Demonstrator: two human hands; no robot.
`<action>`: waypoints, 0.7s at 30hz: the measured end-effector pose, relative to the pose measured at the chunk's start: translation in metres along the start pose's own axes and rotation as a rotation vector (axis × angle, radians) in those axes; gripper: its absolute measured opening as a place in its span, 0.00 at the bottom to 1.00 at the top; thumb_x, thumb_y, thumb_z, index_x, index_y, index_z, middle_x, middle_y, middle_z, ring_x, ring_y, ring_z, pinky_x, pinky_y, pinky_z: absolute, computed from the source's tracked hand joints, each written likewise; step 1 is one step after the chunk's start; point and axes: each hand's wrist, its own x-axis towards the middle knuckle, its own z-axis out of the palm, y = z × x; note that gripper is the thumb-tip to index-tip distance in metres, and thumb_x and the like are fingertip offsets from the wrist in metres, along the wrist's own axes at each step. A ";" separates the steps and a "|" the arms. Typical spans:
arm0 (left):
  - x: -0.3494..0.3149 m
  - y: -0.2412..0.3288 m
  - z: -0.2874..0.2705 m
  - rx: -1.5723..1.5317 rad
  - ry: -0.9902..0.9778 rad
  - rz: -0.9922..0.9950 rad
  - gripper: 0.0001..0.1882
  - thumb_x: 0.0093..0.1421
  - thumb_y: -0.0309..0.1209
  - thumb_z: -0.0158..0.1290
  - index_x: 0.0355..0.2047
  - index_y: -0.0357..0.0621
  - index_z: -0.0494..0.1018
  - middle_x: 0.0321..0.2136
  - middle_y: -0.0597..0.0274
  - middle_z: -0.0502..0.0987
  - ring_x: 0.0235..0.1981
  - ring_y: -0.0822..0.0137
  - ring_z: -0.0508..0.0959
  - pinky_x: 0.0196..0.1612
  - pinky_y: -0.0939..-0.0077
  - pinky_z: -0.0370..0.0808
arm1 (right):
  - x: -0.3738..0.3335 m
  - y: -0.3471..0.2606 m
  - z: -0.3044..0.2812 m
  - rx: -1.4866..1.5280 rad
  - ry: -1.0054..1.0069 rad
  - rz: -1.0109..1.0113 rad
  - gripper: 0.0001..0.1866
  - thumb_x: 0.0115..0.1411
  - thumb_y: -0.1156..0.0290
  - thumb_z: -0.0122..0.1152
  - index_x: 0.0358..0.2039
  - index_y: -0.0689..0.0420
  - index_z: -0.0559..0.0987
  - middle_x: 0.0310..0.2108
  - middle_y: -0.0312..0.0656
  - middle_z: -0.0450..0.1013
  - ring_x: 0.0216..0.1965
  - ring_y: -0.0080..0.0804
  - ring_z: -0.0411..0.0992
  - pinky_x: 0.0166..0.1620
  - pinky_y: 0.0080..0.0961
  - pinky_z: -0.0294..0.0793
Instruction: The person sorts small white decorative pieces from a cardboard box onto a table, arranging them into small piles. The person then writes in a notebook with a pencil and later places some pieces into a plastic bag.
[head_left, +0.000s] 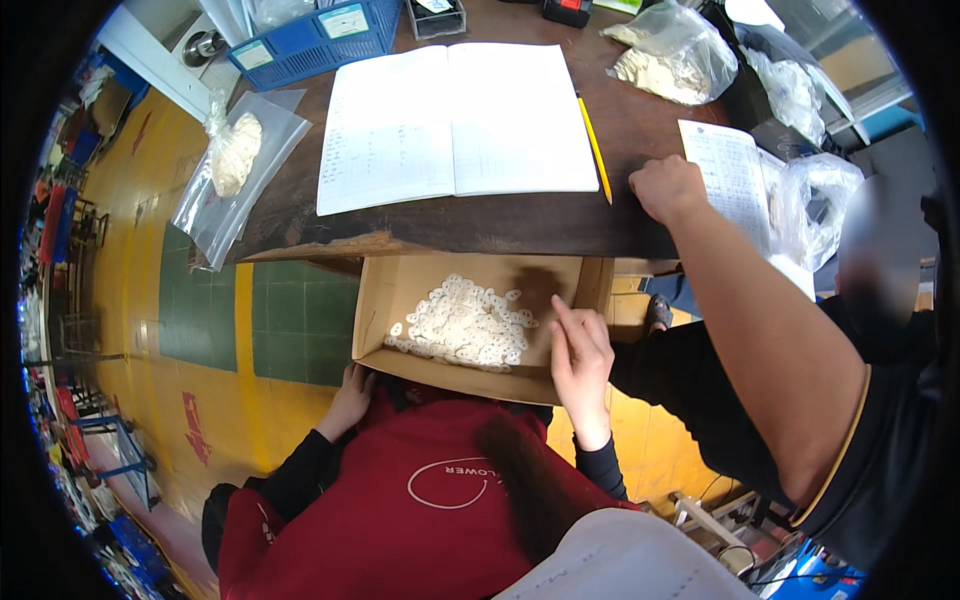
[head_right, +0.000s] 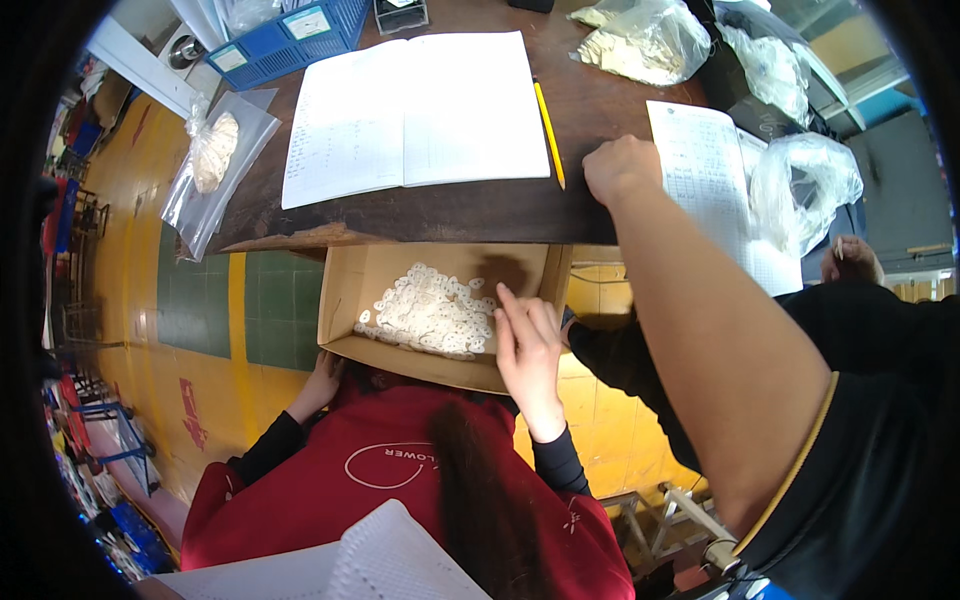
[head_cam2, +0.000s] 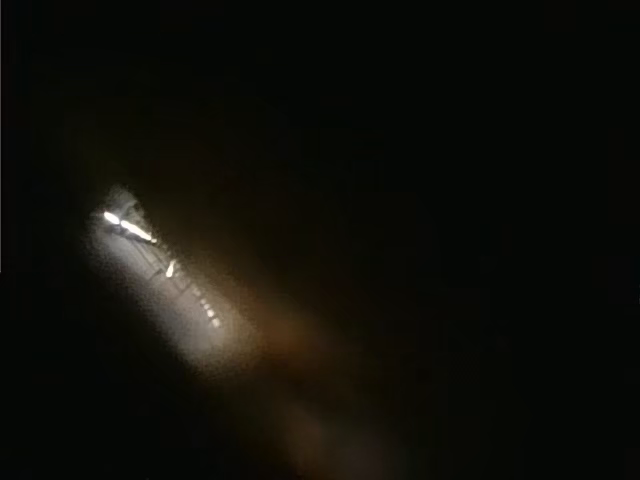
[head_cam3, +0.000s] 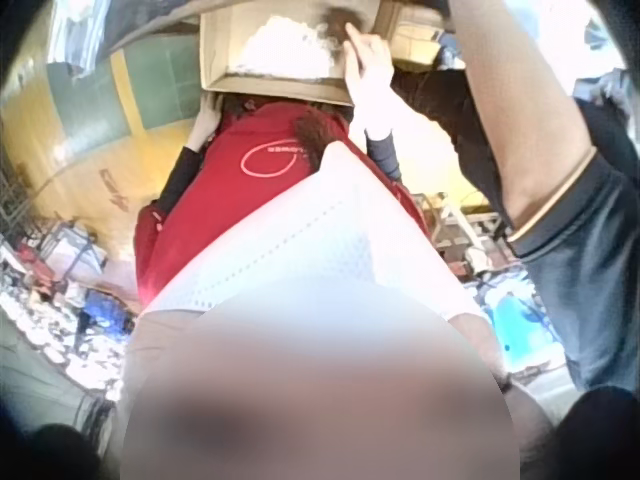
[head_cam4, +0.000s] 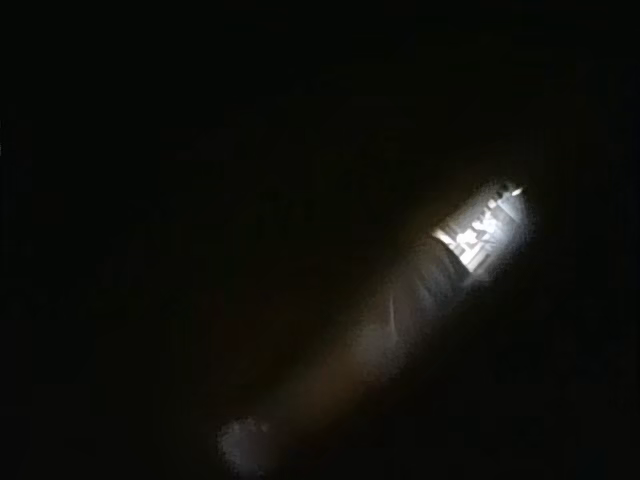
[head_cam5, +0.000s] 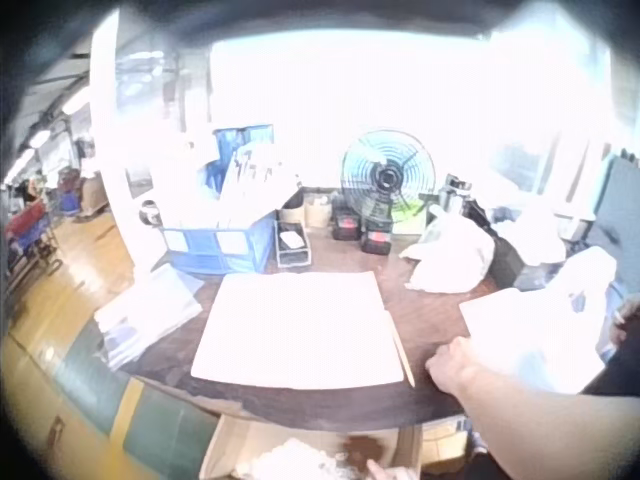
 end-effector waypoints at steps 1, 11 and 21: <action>-0.003 -0.001 -0.001 -0.081 0.008 -0.076 0.27 0.72 0.37 0.52 0.66 0.37 0.63 0.57 0.36 0.74 0.56 0.39 0.78 0.59 0.55 0.75 | 0.001 -0.001 0.000 0.020 -0.010 -0.024 0.17 0.62 0.83 0.62 0.52 0.63 0.83 0.32 0.45 0.73 0.36 0.40 0.73 0.43 0.31 0.74; -0.057 0.007 -0.017 -0.736 -0.292 -0.564 0.46 0.60 0.38 0.67 0.70 0.30 0.56 0.56 0.47 0.77 0.49 0.64 0.81 0.51 0.67 0.81 | -0.011 0.000 0.001 0.163 -0.045 -0.102 0.19 0.58 0.84 0.63 0.51 0.61 0.83 0.39 0.46 0.77 0.41 0.46 0.74 0.46 0.38 0.74; -0.049 -0.001 -0.032 -0.707 -0.391 -0.623 0.40 0.61 0.42 0.66 0.65 0.30 0.64 0.53 0.51 0.79 0.48 0.68 0.81 0.50 0.71 0.80 | -0.001 -0.016 0.017 0.267 -0.152 -0.226 0.20 0.60 0.81 0.61 0.54 0.60 0.79 0.46 0.43 0.73 0.48 0.44 0.72 0.51 0.38 0.70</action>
